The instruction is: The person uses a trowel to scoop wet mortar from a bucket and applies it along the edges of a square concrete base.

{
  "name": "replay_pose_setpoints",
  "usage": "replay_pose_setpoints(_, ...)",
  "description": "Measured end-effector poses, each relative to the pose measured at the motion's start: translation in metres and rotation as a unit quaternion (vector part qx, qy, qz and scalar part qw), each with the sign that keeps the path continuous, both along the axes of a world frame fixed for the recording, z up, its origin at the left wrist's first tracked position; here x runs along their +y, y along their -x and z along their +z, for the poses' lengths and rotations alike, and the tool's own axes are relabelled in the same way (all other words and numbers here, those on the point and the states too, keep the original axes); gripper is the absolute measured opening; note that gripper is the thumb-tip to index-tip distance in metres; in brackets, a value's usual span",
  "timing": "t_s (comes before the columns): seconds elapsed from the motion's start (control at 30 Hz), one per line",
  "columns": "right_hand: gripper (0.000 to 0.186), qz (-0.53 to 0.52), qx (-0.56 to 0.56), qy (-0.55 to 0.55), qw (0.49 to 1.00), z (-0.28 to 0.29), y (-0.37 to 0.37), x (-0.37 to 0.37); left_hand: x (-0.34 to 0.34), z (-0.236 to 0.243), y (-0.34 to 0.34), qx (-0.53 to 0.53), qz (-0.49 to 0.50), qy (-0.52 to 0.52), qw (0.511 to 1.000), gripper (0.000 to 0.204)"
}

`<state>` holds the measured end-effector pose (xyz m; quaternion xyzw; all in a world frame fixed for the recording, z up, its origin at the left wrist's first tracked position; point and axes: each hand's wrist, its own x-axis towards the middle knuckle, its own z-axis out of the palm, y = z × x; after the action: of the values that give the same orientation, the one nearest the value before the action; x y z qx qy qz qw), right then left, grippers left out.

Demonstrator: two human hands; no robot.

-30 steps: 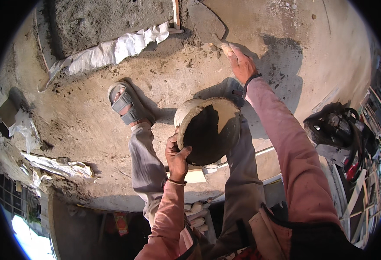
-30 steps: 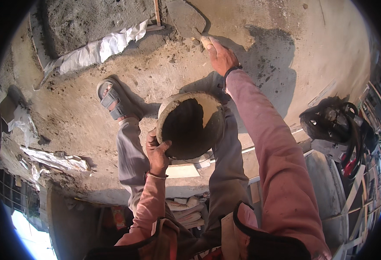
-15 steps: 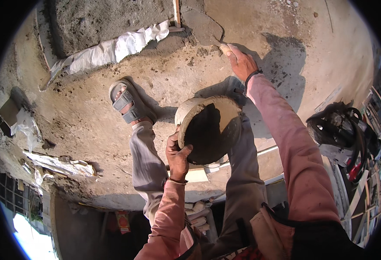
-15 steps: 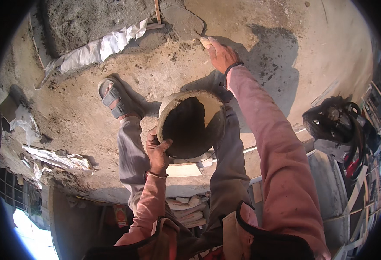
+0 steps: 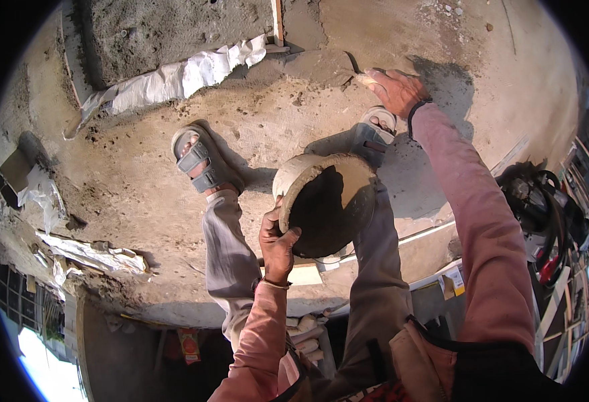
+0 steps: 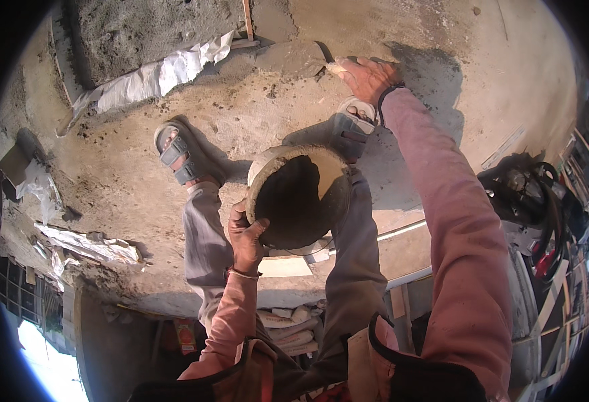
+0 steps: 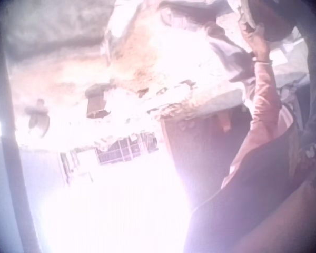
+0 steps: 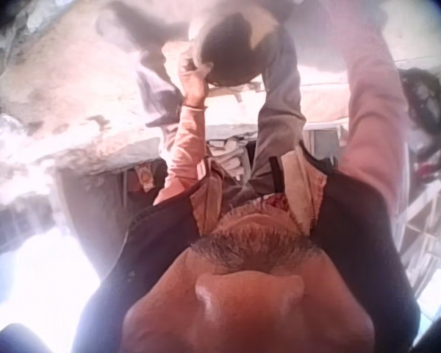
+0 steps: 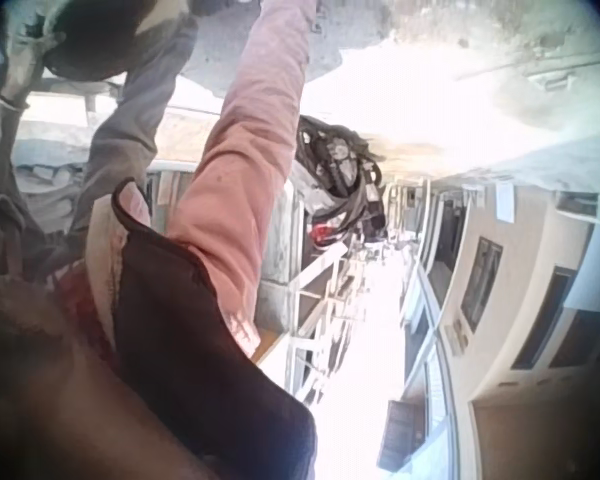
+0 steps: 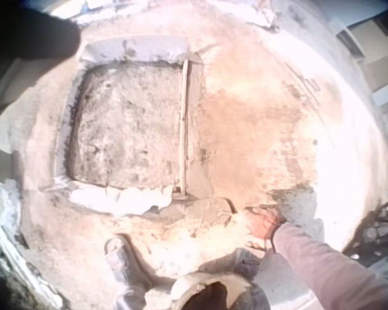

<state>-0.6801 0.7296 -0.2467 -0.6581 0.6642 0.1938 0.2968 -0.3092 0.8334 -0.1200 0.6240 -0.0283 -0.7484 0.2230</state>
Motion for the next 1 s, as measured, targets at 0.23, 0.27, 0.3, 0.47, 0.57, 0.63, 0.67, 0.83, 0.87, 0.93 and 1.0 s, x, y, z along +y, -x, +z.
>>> replay_pose_setpoints(0.23, 0.038, -0.077, -0.026, 0.054, 0.995, 0.001, 0.088, -0.025, 0.0, -0.001, 0.002, -0.005, 0.005, -0.004, 1.0, 0.051)
replay_pose_setpoints(0.27, 0.039, -0.057, -0.027, 0.058, 0.996, 0.002, 0.083, -0.028, 0.0, 0.0, 0.001, -0.008, 0.003, 0.004, 1.0, 0.051)
replay_pose_setpoints(0.3, 0.039, -0.036, -0.028, 0.062, 0.997, 0.002, 0.078, -0.032, 0.0, 0.0, 0.0, -0.01, 0.0, 0.011, 1.0, 0.051)
replay_pose_setpoints(0.47, 0.04, 0.026, 0.074, -0.009, 0.997, 0.001, 0.061, -0.093, -0.002, -0.004, -0.003, -0.013, 0.005, 0.01, 1.0, 0.051)
replay_pose_setpoints(0.57, 0.043, 0.033, 0.09, -0.003, 0.995, 0.005, 0.07, -0.127, -0.005, -0.002, -0.004, -0.001, 0.014, -0.004, 1.0, 0.051)
replay_pose_setpoints(0.63, 0.044, 0.051, 0.079, -0.004, 0.996, 0.011, 0.064, -0.141, -0.003, 0.002, -0.005, -0.003, 0.022, -0.015, 1.0, 0.051)
replay_pose_setpoints(0.67, 0.045, 0.019, 0.076, -0.002, 0.997, 0.013, 0.064, -0.14, -0.002, 0.001, -0.004, -0.003, 0.022, -0.016, 1.0, 0.052)
replay_pose_setpoints(0.83, 0.044, -0.145, 0.01, 0.011, 0.989, 0.002, 0.043, -0.117, -0.011, 0.002, 0.004, -0.05, 0.008, 0.033, 0.998, 0.044)
replay_pose_setpoints(0.87, 0.044, -0.157, -0.005, 0.018, 0.987, -0.002, 0.043, -0.111, -0.012, 0.003, 0.005, -0.045, 0.014, 0.027, 0.999, 0.044)
replay_pose_setpoints(0.93, 0.043, -0.182, -0.033, 0.033, 0.982, -0.012, 0.042, -0.095, -0.015, 0.004, 0.004, -0.032, 0.024, 0.015, 0.999, 0.044)
replay_pose_setpoints(1.0, 0.044, -0.222, -0.118, 0.094, 0.963, -0.024, 0.022, -0.06, -0.014, 0.001, 0.003, -0.036, 0.027, 0.032, 0.998, 0.045)
